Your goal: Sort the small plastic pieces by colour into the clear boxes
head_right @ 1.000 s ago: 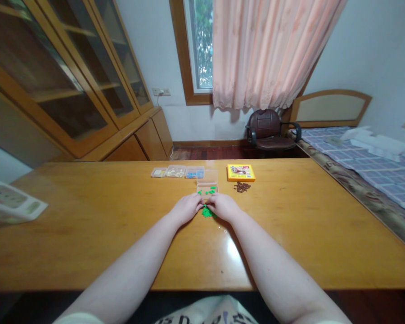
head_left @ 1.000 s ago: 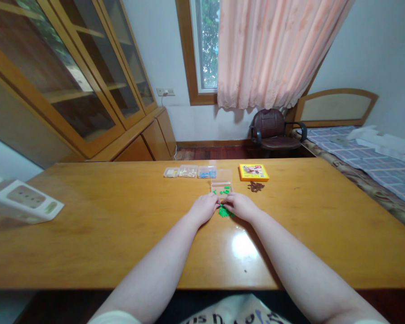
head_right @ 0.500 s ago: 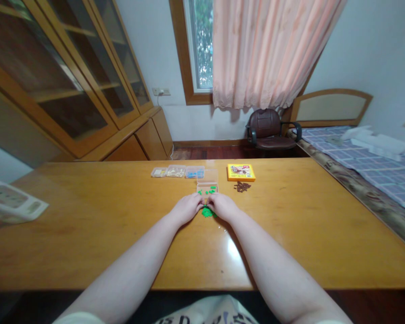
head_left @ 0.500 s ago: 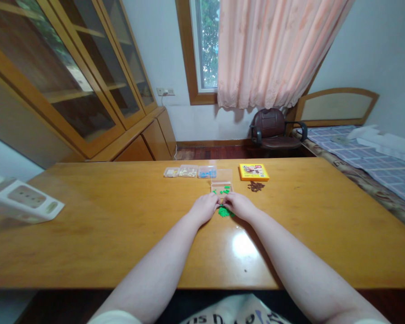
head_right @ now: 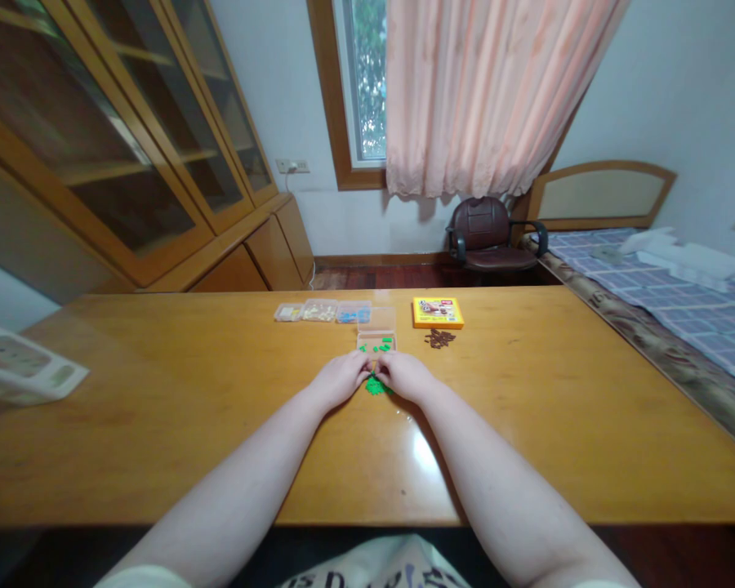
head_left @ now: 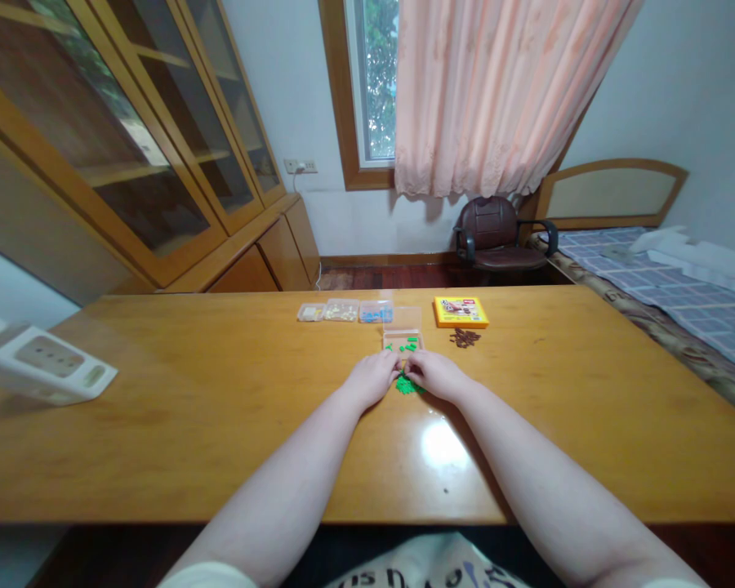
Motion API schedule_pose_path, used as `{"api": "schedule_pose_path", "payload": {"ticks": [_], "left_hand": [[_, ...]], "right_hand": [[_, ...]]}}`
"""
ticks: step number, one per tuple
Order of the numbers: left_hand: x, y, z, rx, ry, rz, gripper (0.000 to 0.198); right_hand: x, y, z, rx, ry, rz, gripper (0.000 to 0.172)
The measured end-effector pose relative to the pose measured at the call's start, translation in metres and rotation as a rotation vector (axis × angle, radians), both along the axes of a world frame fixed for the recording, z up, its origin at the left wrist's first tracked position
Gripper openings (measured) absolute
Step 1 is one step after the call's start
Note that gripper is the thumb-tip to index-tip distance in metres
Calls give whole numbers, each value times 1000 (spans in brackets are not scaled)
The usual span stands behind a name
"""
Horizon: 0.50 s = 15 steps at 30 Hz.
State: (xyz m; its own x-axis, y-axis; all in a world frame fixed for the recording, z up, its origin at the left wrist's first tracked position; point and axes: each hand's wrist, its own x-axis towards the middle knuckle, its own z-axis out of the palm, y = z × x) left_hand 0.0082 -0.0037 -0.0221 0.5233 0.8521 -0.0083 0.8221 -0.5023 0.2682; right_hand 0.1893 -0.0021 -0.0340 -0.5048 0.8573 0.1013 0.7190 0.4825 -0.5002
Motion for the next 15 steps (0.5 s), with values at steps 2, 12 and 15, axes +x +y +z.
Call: {"api": "schedule_pose_path", "payload": {"ticks": [2, 12, 15], "left_hand": [[0, -1, 0, 9, -10, -3, 21], [2, -3, 6, 38, -2, -50, 17], [2, -2, 3, 34, -12, -43, 14]], "right_hand": [[0, 0, 1, 2, 3, -4, 4], [2, -2, 3, -5, -25, -33, 9], [2, -1, 3, -1, -35, -43, 8]]}}
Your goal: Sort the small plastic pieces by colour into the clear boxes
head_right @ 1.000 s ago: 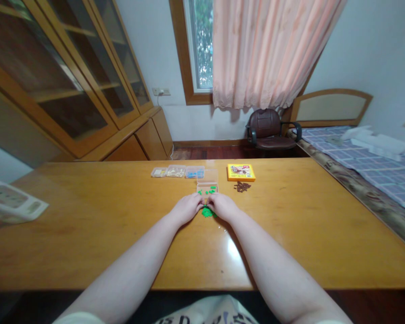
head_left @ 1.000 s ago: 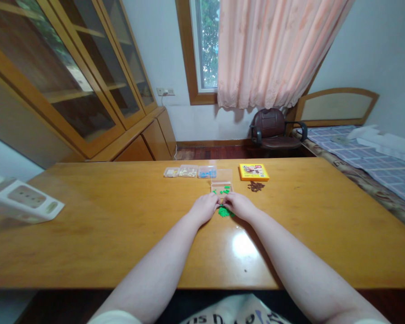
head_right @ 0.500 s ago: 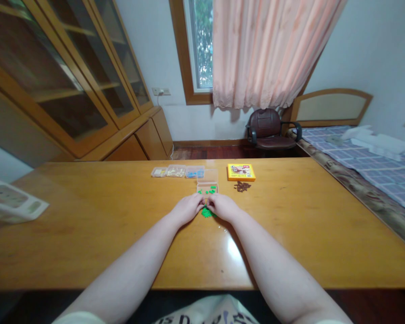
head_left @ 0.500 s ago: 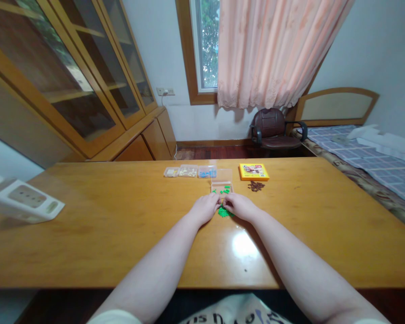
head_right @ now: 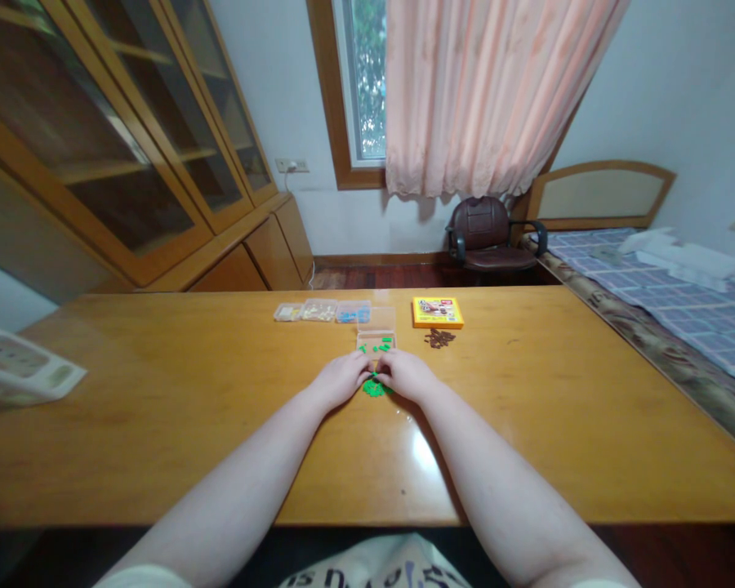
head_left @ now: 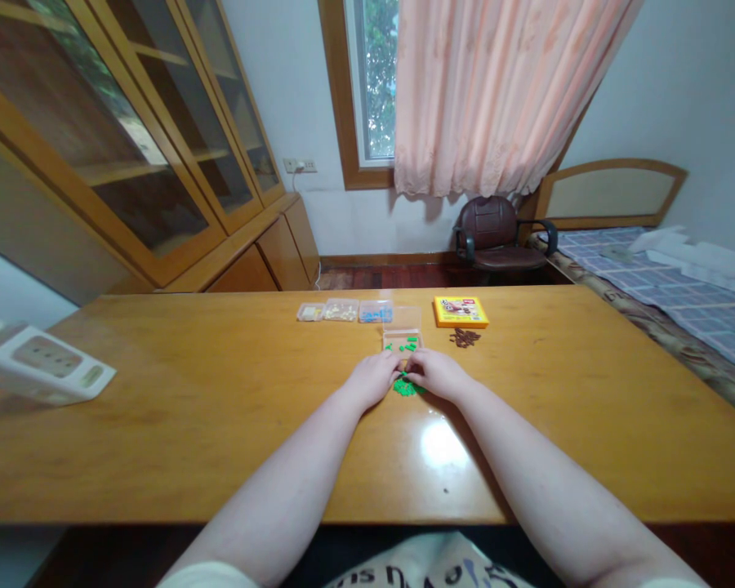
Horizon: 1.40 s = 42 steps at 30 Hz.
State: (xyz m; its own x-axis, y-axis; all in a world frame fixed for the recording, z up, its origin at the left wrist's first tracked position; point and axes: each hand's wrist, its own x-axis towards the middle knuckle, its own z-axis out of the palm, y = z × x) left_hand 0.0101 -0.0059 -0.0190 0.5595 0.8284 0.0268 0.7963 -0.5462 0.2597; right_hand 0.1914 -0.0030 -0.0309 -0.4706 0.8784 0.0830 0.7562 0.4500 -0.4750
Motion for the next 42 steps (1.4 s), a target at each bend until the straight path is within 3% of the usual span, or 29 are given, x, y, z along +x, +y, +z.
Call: {"api": "schedule_pose_path", "payload": {"ticks": [20, 25, 29, 33, 36, 42], "left_hand": [[0, 0, -1, -54, -53, 13, 13], [-1, 1, 3, -17, -63, 1, 14], [-7, 9, 1, 94, -149, 160, 18], [-13, 16, -2, 104, -199, 261, 20], [-17, 15, -3, 91, -201, 205, 22], [-20, 7, 1, -8, -118, -106, 16]], "right_hand": [[1, 6, -10, -11, 25, 1, 6], [2, 2, 1, 22, 72, -1, 6], [9, -1, 15, 33, 157, -33, 8], [18, 0, 17, -131, 142, 10, 8], [20, -2, 14, -198, 125, 58, 12], [13, -6, 15, -132, 27, 99, 18]]}}
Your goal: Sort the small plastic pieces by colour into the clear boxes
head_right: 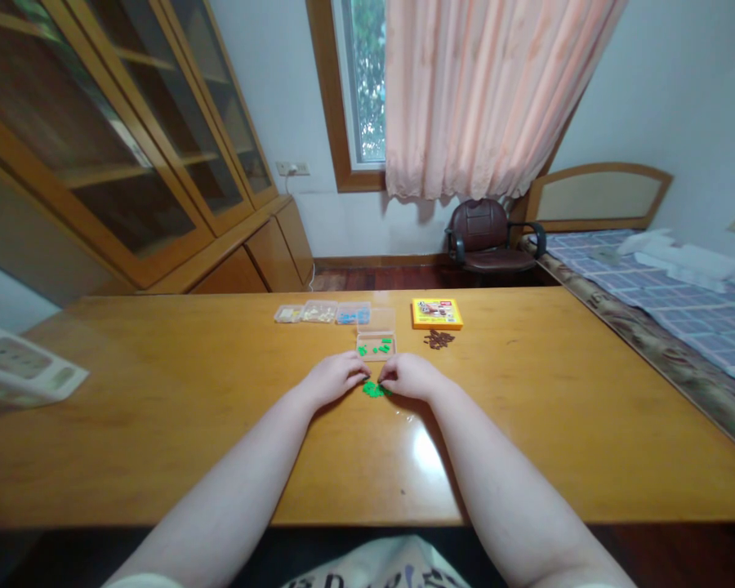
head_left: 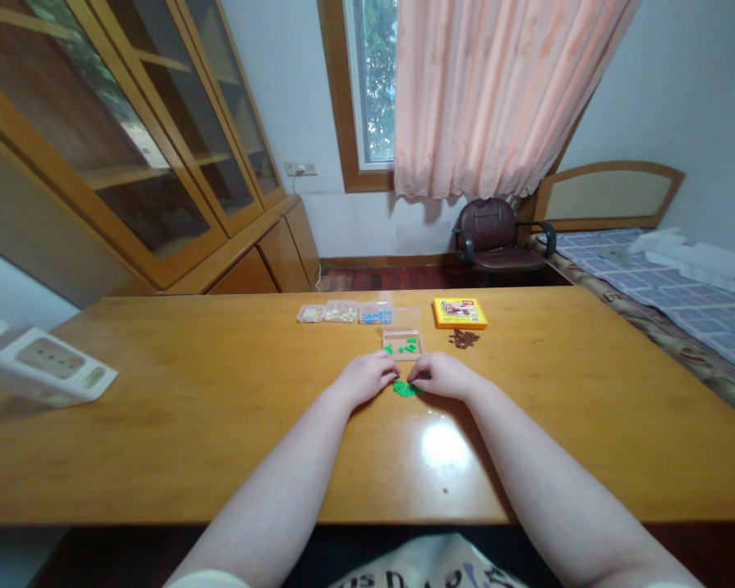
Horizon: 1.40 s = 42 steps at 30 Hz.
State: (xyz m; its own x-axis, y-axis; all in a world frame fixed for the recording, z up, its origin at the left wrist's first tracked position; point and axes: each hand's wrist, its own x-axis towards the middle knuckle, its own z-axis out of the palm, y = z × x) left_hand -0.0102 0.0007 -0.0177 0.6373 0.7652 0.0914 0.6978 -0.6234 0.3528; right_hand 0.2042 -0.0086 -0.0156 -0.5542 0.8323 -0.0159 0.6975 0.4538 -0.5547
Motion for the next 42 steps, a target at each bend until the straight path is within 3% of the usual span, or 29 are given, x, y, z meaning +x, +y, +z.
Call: {"api": "schedule_pose_path", "payload": {"ticks": [7, 11, 17, 20, 30, 42], "left_hand": [[-1, -1, 1, -24, 21, -46, 18], [1, -1, -1, -29, 36, -69, 18], [6, -2, -4, -31, 30, -65, 17], [8, -2, -4, -14, 52, -45, 14], [10, -3, -6, 40, 94, -7, 12], [6, -2, -5, 50, 61, 7, 14]], "right_hand": [[-3, 1, -4, 86, -44, 31, 17], [-3, 4, -8, 116, 42, 7, 15], [0, 15, -14, 262, 191, -301, 17], [3, 16, -12, 283, 181, -364, 21], [4, 3, 1, 28, 63, 10, 15], [-4, -2, 4, 44, 0, 70, 19]]}}
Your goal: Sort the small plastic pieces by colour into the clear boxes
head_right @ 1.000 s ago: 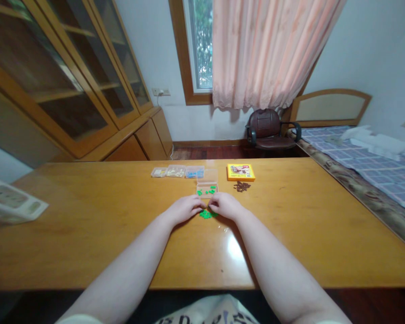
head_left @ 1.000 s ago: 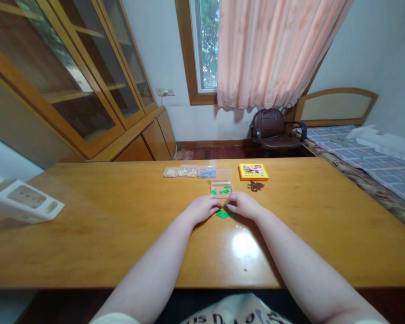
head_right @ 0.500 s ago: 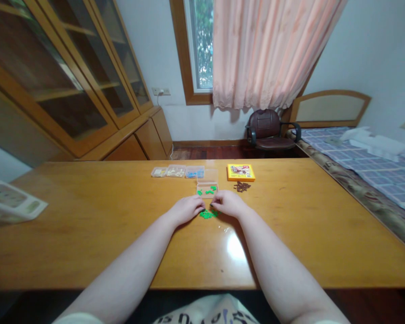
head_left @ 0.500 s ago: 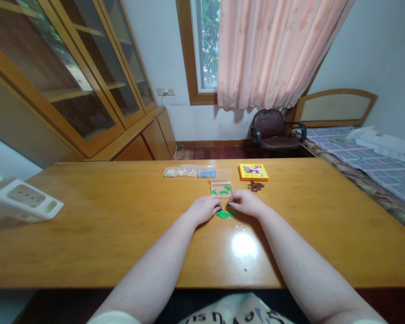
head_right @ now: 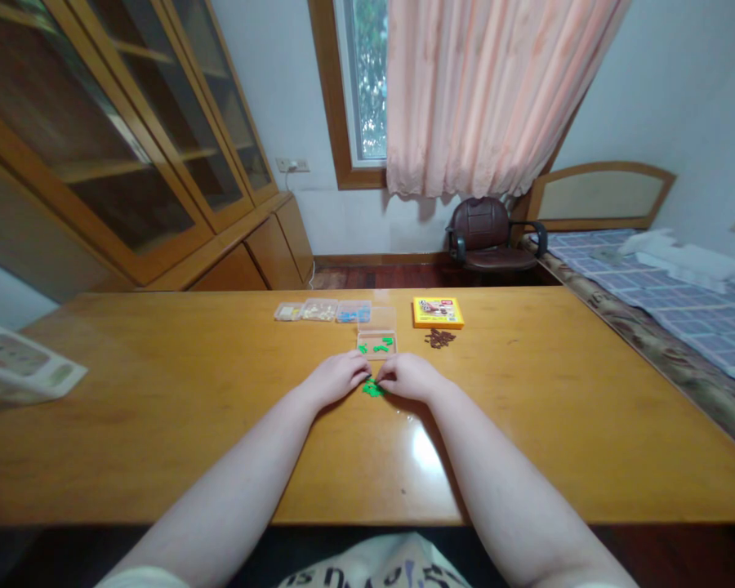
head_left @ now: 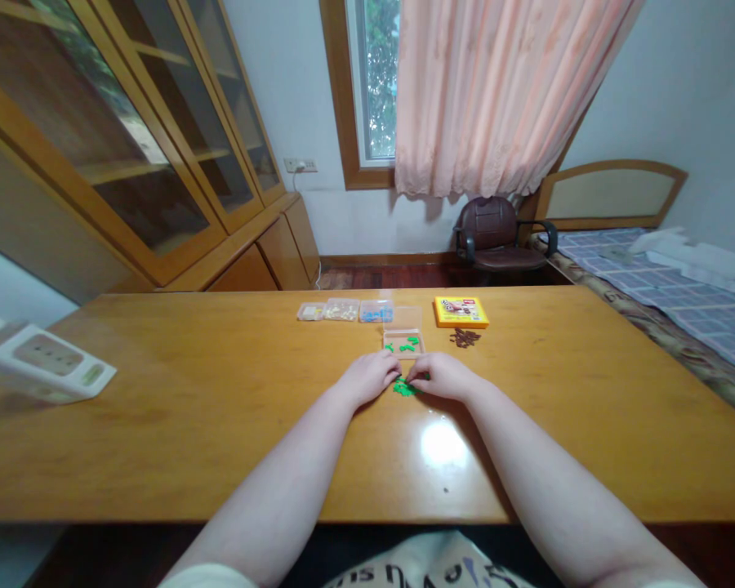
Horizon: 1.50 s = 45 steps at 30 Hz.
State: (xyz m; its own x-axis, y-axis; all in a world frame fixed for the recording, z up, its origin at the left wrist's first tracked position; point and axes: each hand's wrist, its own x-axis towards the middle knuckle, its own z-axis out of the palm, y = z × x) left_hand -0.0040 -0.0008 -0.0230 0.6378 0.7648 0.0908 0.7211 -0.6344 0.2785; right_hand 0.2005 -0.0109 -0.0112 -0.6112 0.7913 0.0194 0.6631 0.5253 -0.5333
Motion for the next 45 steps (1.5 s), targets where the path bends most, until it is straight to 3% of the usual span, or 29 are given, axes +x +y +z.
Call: {"api": "schedule_pose_path", "payload": {"ticks": [11, 16, 19, 22, 27, 30, 37, 45], "left_hand": [[4, -3, 3, -25, 17, -16, 14], [7, -7, 8, -9, 0, -16, 14], [10, -8, 9, -20, 28, 8, 12], [12, -8, 8, -13, 42, 32, 12], [13, -7, 7, 19, 87, 30, 14], [12, -7, 7, 33, 113, 41, 15], [11, -5, 6, 25, 94, 111, 18], [6, -4, 11, -6, 66, 135, 15]], "right_hand": [[-2, 1, -5, 59, 5, -39, 14], [2, 11, -11, 229, 178, -325, 16], [5, 15, -13, 246, 209, -434, 20], [10, 16, -10, 191, 185, -404, 22], [15, 12, -3, 35, 59, -196, 15], [14, 9, -3, -27, 23, -142, 14], [8, 8, -5, 20, -38, -85, 16], [9, 8, -3, 65, -55, -137, 14]]}}
